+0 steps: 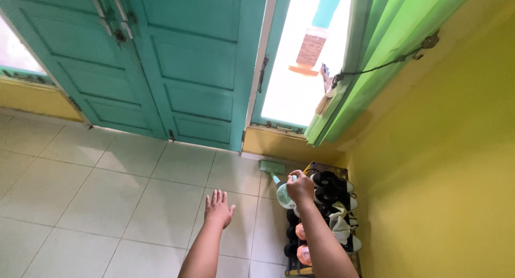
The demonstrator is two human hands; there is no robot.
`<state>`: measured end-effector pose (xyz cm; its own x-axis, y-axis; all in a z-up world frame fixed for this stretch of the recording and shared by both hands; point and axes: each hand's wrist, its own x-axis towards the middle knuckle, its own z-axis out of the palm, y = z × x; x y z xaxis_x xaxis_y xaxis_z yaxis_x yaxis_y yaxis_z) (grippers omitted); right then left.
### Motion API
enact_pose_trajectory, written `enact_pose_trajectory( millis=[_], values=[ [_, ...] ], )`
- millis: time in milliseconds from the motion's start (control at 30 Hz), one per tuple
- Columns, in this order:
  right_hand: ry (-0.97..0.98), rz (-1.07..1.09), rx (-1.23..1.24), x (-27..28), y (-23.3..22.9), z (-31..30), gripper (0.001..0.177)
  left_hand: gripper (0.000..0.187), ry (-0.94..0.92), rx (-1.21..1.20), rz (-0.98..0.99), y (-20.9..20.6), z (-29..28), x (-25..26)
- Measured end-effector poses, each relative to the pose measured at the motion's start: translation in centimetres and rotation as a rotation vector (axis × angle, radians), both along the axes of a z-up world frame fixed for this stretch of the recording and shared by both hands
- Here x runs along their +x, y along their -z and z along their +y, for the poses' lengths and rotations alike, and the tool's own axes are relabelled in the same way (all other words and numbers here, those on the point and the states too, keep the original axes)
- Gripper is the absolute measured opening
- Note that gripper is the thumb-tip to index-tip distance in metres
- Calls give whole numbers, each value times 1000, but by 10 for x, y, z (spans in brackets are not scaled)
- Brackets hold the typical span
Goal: The person cleans the tiled floor using a spray mop by pushing it across the surface and periodically pulling a lever to release cleaning liquid.
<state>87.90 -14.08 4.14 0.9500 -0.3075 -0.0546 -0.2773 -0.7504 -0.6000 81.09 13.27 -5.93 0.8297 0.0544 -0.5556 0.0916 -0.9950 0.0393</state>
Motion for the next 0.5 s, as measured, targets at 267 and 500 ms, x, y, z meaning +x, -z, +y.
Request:
enact_pose_trajectory(
  millis=[267, 500],
  values=[
    [24, -3, 31, 32, -11, -9, 17, 73, 0, -3, 61, 2, -23, 8],
    [18, -20, 27, 29, -3, 3, 17, 73, -26, -5, 56, 1, -17, -5]
  ],
)
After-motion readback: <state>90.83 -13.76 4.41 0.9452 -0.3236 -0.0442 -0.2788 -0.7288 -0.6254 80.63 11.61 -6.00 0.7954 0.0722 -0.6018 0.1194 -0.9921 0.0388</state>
